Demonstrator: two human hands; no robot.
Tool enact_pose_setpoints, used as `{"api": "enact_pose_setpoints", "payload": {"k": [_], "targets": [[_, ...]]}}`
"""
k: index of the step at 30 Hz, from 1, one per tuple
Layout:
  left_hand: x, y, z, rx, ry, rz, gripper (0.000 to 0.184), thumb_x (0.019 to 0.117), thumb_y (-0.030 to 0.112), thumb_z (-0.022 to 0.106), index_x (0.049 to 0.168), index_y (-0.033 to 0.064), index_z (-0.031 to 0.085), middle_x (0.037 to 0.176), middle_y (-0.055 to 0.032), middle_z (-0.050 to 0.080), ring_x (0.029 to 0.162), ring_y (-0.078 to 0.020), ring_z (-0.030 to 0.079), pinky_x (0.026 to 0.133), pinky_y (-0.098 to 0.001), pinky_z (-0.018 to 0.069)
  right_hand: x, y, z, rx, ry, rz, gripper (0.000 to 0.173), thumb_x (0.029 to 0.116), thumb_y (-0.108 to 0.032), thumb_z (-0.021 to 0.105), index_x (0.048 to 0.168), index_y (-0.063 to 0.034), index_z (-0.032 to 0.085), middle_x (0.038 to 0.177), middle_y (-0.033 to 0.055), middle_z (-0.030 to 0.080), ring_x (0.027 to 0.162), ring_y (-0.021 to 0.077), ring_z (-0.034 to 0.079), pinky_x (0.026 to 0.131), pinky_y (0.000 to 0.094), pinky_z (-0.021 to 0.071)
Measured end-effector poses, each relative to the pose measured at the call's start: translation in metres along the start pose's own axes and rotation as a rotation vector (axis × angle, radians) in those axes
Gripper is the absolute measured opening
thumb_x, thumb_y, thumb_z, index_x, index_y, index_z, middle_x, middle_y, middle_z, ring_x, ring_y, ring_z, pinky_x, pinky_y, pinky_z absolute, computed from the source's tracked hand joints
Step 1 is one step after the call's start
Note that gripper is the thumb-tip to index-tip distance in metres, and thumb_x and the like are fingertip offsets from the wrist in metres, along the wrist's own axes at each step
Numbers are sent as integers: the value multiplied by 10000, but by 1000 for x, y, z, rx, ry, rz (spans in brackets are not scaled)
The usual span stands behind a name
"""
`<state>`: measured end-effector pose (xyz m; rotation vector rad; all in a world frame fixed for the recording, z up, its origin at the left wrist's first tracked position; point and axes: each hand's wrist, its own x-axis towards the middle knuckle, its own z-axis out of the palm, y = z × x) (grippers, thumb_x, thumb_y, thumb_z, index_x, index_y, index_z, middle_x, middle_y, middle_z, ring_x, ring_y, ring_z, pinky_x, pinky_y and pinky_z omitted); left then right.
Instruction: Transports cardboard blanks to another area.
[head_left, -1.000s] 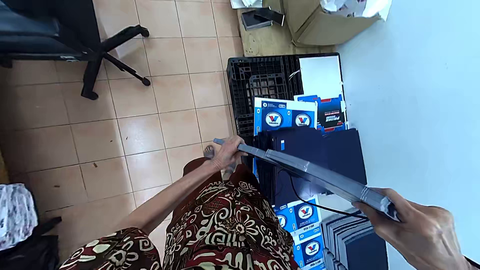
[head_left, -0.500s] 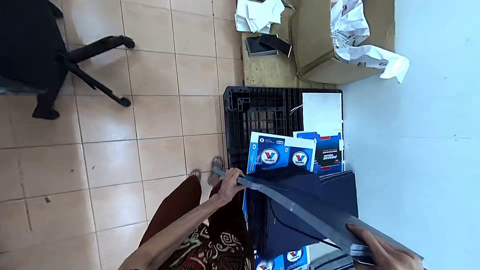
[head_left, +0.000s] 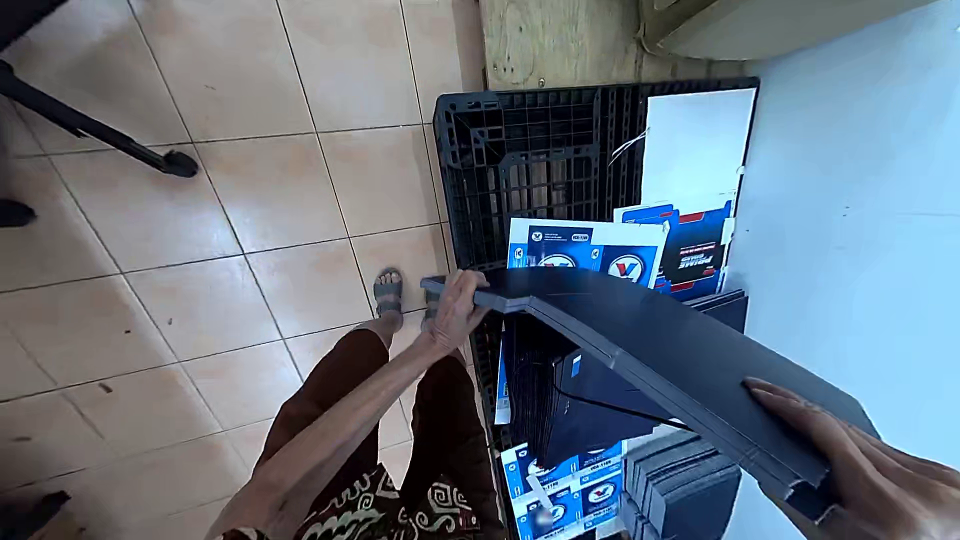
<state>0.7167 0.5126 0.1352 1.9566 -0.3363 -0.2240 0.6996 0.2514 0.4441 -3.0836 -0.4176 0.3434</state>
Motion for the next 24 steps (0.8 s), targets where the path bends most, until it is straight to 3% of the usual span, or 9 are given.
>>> {"api": "enact_pose_setpoints", "payload": {"k": [3, 6, 10, 12, 14, 17, 20, 22, 24], "targets": [[18, -15, -27, 87, 14, 88, 238, 782, -21, 716, 992, -121, 663, 1045, -296, 689, 979, -457, 673, 901, -557, 505, 5, 6, 21, 86, 97, 15, 293, 906, -143, 531, 988, 81, 701, 935, 248, 763, 787, 293, 759, 648, 316, 541], [41, -15, -62, 211, -4, 149, 225, 801, 12, 717, 984, -110, 669, 1008, -288, 700, 937, -455, 685, 867, -568, 523, 2, 20, 47, 222, 179, 51, 294, 932, -196, 630, 1031, 71, 702, 925, 232, 764, 805, 222, 754, 697, 252, 544], [74, 7, -105, 372, -62, 244, 203, 874, 94, 729, 928, -86, 652, 900, -268, 692, 832, -425, 665, 788, -531, 488, -3, 28, 82, 387, 333, 177, 283, 870, -193, 731, 1001, 58, 707, 791, 209, 733, 709, 125, 712, 623, 218, 509], [95, 26, -122, 445, -136, 278, 240, 891, 123, 732, 927, -98, 648, 869, -274, 676, 825, -443, 659, 787, -547, 485, -3, 31, 100, 501, 433, 263, 305, 844, -221, 791, 961, 46, 704, 789, 143, 737, 768, 14, 700, 689, 152, 512], [114, 47, -133, 521, -216, 308, 262, 909, 140, 723, 937, -107, 641, 861, -286, 664, 831, -464, 656, 792, -564, 485, -6, 33, 119, 655, 520, 359, 310, 779, -200, 845, 921, 21, 680, 827, 23, 746, 846, -71, 689, 772, 126, 548], [139, 80, -134, 635, -299, 384, 254, 918, 125, 708, 942, -115, 627, 863, -303, 652, 834, -492, 648, 770, -580, 479, -16, 41, 144, 863, 616, 481, 318, 690, -102, 884, 919, -67, 667, 887, -103, 747, 879, -52, 706, 801, 194, 604], [149, 98, -122, 737, -312, 504, 238, 934, 138, 676, 902, -87, 608, 815, -281, 639, 783, -474, 638, 722, -557, 452, -29, 51, 172, 952, 657, 548, 353, 639, -89, 897, 917, -119, 683, 897, -159, 737, 874, -67, 695, 802, 187, 598], [149, 97, -106, 756, -320, 565, 221, 936, 117, 653, 873, -90, 604, 789, -279, 635, 744, -469, 640, 688, -558, 465, -37, 57, 204, 1019, 665, 543, 332, 660, -89, 894, 941, -110, 718, 915, -162, 748, 866, -77, 692, 799, 173, 595], [148, 80, -87, 767, -340, 624, 186, 929, 83, 621, 845, -82, 600, 763, -265, 637, 716, -452, 645, 659, -538, 471, -42, 61, 246, 1054, 669, 530, 315, 691, -77, 877, 964, -38, 725, 941, -108, 762, 881, -68, 696, 823, 171, 587]]}}
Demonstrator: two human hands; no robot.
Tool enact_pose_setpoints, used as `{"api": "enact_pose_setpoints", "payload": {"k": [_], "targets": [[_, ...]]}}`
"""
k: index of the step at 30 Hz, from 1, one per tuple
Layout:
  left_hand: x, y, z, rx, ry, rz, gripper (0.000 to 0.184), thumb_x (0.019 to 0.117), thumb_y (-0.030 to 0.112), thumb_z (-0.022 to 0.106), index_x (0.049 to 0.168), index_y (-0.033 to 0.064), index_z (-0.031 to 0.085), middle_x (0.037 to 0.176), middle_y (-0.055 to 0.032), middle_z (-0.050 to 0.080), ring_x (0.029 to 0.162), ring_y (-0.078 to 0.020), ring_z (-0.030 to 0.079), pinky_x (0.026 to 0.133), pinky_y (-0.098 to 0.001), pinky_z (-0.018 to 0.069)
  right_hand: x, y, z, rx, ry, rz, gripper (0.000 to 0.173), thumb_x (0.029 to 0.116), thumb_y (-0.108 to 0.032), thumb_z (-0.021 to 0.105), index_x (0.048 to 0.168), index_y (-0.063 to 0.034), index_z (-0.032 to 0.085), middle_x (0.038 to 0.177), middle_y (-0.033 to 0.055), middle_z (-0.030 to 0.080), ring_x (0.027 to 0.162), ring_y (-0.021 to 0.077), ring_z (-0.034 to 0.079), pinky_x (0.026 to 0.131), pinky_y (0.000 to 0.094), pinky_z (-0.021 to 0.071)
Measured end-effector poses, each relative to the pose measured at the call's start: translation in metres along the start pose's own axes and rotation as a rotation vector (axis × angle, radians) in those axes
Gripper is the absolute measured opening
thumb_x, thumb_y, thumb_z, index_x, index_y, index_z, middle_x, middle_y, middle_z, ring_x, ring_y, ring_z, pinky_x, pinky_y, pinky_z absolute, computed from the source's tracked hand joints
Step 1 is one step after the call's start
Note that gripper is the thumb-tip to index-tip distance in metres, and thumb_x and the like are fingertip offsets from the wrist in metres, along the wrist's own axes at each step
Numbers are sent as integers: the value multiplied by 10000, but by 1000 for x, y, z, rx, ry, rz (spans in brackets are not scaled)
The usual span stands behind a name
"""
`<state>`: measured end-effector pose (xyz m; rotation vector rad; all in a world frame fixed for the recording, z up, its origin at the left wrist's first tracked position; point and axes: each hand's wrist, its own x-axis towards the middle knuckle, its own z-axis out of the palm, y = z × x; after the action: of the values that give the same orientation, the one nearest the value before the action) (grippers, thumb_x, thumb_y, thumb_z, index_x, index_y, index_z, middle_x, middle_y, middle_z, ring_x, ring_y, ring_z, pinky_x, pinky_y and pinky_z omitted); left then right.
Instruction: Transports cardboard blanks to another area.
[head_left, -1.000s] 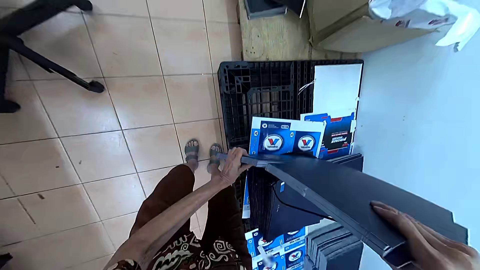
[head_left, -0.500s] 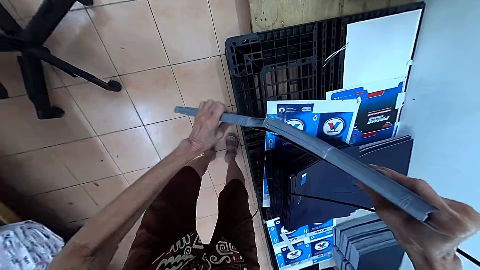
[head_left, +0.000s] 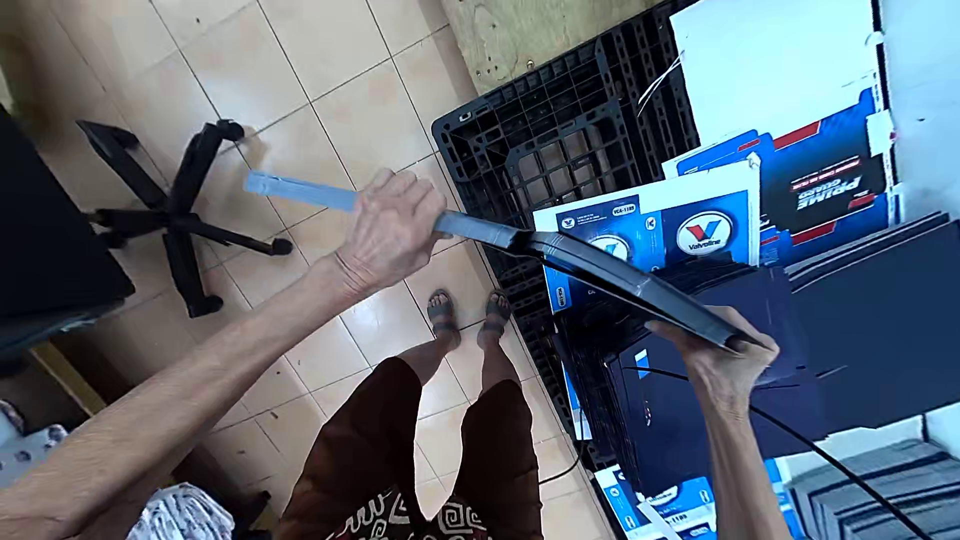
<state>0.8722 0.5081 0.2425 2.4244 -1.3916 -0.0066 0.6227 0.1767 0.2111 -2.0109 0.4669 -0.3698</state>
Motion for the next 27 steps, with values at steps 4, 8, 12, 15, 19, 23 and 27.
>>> {"api": "enact_pose_setpoints", "payload": {"k": [4, 8, 12, 15, 19, 23, 27], "targets": [[-4, -8, 68, -28, -66, 66, 115, 890, 4, 599, 817, -85, 591, 763, -266, 643, 725, -451, 661, 651, -527, 494, -14, 76, 23, 55, 21, 34, 289, 724, -16, 827, 970, 67, 700, 990, 57, 781, 931, 46, 740, 862, 239, 601], [23, -5, 94, -77, -51, 86, 173, 948, 68, 602, 907, -95, 642, 835, -275, 680, 772, -454, 680, 677, -532, 524, -14, 109, 11, -25, 42, 45, 295, 769, -119, 848, 974, 26, 692, 977, -20, 762, 914, -17, 702, 848, 219, 587], [52, -13, 104, -1, -75, 67, 302, 989, 213, 630, 1026, -87, 619, 987, -305, 673, 892, -469, 670, 778, -542, 493, 3, 115, 2, 1, 72, 79, 344, 731, -143, 880, 999, -82, 673, 987, -128, 727, 928, -56, 683, 864, 182, 575], [58, -16, 108, 41, -82, 65, 349, 920, 250, 722, 1047, -56, 612, 979, -273, 677, 880, -440, 674, 771, -536, 476, 7, 129, 5, 149, 19, 85, 367, 754, -150, 866, 1059, -151, 662, 1126, -95, 739, 1060, 50, 705, 951, 272, 586], [56, -8, 111, 53, -93, 91, 307, 859, 184, 782, 1036, -28, 647, 879, -232, 686, 798, -419, 684, 692, -519, 490, -5, 148, 15, 192, -36, 116, 481, 766, -234, 874, 1138, -97, 602, 1146, -39, 729, 1075, 77, 703, 983, 275, 571], [46, -5, 115, 82, -75, 129, 209, 923, 170, 716, 907, -18, 627, 811, -211, 649, 719, -392, 656, 619, -481, 459, -4, 147, 27, 205, 49, 133, 384, 750, -150, 859, 1090, -79, 695, 1059, -102, 744, 989, -10, 698, 923, 200, 571], [45, -9, 101, -11, -148, 128, 142, 950, 99, 671, 1019, -25, 663, 925, -222, 697, 837, -400, 691, 726, -498, 512, -1, 150, 32, 256, 135, 156, 375, 709, -78, 859, 1029, -170, 687, 1011, -159, 742, 957, -15, 704, 899, 227, 590]]}}
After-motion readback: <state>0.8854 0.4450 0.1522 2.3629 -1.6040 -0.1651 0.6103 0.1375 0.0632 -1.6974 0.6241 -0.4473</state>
